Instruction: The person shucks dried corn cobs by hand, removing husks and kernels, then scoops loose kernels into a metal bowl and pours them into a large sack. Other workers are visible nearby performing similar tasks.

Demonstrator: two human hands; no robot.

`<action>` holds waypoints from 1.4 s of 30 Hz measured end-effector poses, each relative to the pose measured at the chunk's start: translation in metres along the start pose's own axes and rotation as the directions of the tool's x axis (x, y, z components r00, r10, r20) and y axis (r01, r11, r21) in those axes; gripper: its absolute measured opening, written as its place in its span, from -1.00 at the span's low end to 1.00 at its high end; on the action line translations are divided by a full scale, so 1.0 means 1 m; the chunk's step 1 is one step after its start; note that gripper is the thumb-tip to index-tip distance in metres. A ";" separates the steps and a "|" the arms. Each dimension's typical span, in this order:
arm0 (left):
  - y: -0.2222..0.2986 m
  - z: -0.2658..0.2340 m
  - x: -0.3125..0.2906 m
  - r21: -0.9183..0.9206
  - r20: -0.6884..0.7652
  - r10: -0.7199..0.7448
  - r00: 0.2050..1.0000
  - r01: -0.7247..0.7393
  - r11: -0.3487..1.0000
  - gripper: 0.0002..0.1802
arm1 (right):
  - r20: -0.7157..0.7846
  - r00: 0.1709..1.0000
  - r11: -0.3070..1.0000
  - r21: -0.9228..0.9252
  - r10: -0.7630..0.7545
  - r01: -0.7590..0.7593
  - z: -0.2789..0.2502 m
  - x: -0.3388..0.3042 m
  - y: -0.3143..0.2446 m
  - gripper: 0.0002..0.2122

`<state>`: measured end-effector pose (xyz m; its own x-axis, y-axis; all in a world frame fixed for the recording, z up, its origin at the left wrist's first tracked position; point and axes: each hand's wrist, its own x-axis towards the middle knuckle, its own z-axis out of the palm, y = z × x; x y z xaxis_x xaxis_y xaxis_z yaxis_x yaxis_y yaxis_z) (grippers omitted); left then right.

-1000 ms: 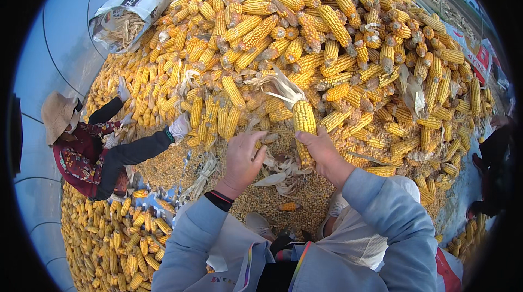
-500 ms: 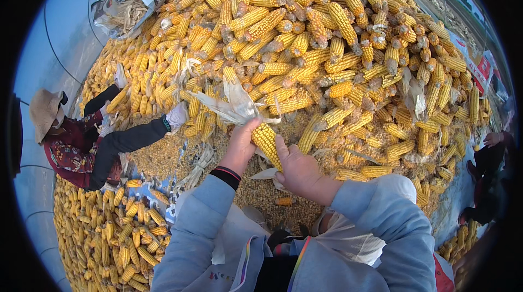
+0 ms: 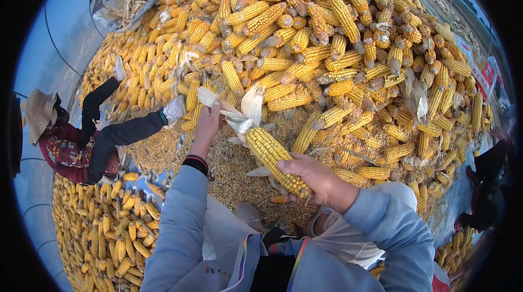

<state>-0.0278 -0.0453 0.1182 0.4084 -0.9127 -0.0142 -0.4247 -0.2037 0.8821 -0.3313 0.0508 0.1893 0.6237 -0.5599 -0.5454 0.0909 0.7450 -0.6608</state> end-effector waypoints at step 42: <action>-0.045 0.068 -0.081 0.313 0.612 0.145 0.778 -0.407 0.858 -0.51 | -0.693 0.721 0.661 0.542 0.003 0.519 -0.046 0.107 -0.019 -0.73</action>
<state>-0.0966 0.0135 0.0474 -0.2382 -0.9560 -0.1711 -0.7837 0.0852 0.6153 -0.3021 -0.0395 0.1199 -0.0883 -0.6530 -0.7522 0.8045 0.3985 -0.4404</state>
